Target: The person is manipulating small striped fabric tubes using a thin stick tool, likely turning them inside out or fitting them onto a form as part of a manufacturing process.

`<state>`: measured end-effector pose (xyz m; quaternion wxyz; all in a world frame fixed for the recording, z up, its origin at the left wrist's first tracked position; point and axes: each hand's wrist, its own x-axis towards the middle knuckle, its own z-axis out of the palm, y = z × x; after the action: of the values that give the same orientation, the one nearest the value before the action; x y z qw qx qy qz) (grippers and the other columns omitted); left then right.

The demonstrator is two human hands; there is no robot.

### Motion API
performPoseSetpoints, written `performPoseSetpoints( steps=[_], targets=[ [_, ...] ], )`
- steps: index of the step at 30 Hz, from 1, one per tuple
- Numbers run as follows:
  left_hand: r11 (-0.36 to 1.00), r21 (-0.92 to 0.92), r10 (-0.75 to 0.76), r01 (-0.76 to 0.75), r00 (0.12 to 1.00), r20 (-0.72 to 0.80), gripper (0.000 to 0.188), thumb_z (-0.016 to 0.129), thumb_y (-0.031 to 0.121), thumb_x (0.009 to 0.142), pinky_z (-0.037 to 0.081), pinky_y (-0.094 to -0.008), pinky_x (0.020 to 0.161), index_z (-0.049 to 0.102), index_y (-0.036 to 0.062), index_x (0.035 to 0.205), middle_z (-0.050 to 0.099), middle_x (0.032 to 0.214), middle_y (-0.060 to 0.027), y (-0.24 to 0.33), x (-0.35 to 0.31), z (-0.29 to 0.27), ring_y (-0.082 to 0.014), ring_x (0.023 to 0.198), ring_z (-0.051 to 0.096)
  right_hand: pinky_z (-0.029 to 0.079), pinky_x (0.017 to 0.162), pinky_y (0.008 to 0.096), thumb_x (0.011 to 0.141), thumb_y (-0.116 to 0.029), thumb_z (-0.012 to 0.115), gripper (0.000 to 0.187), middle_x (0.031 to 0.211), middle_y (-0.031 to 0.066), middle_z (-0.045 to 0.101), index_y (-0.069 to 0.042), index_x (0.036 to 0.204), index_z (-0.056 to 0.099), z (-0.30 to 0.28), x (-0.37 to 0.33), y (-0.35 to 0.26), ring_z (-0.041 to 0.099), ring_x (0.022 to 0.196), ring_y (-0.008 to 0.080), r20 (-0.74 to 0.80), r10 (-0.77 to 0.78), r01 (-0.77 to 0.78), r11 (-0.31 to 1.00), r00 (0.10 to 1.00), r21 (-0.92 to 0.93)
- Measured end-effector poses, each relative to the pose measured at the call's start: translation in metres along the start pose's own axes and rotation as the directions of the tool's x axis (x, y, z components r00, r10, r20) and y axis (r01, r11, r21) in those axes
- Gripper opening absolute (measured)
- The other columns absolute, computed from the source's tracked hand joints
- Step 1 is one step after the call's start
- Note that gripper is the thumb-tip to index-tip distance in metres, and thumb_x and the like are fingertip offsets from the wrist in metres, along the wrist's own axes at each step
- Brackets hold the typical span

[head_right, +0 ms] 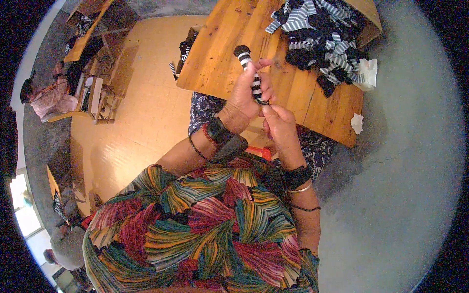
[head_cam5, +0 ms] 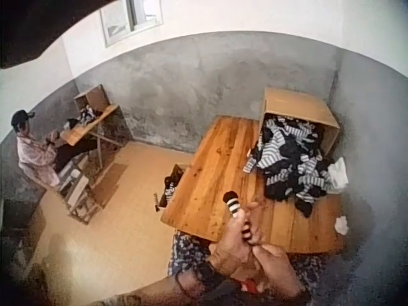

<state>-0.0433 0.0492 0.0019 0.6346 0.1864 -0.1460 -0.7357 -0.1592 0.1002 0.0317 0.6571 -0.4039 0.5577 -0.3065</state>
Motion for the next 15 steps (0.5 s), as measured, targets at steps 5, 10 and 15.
performPoseSetpoints(
  steps=[5, 10, 15],
  targets=[
    [0.998, -0.061, -0.019, 0.019, 1.000, 0.005, 0.028, 0.053, 0.036, 0.082, 0.043, -0.0340, 0.057, 0.051, 0.0085, 0.083, 0.050, 0.064, -0.0024, 0.022, 0.019, -0.008, -0.0166, 0.056, 0.049, 0.033, 0.045, 0.0238, 0.084, -0.023, 0.049, 0.028, 0.052, 0.0005, 0.044, 0.001, 0.071, 0.055, -0.007, 0.006, 0.016, 0.042, 0.048, 0.0083, -0.044, -0.138, 0.128, 0.977, 0.990, -0.173],
    [0.994, -0.041, 0.100, -0.101, 0.995, -0.028, 0.018, 0.054, 0.028, 0.083, 0.042, -0.0336, 0.055, 0.049, 0.0106, 0.081, 0.045, 0.060, -0.0001, 0.037, 0.028, -0.014, -0.0124, 0.050, 0.044, 0.039, 0.051, 0.0269, 0.083, -0.021, 0.048, 0.027, 0.055, 0.0033, 0.048, 0.004, 0.074, 0.055, -0.024, 0.006, 0.037, 0.047, 0.053, 0.0117, -0.028, -0.204, 0.185, 0.934, 0.979, -0.306],
    [0.992, 0.104, 0.080, -0.072, 0.994, -0.074, 0.015, 0.054, 0.015, 0.083, 0.040, -0.0300, 0.046, 0.047, 0.0104, 0.095, 0.042, 0.056, 0.0003, 0.021, 0.015, -0.007, -0.0111, 0.039, 0.036, 0.040, 0.052, 0.0276, 0.083, -0.019, 0.048, 0.024, 0.059, 0.0059, 0.052, 0.002, 0.077, 0.057, -0.017, 0.007, 0.025, 0.046, 0.055, 0.0114, -0.025, -0.141, 0.128, 0.950, 0.990, -0.285]
  ],
)
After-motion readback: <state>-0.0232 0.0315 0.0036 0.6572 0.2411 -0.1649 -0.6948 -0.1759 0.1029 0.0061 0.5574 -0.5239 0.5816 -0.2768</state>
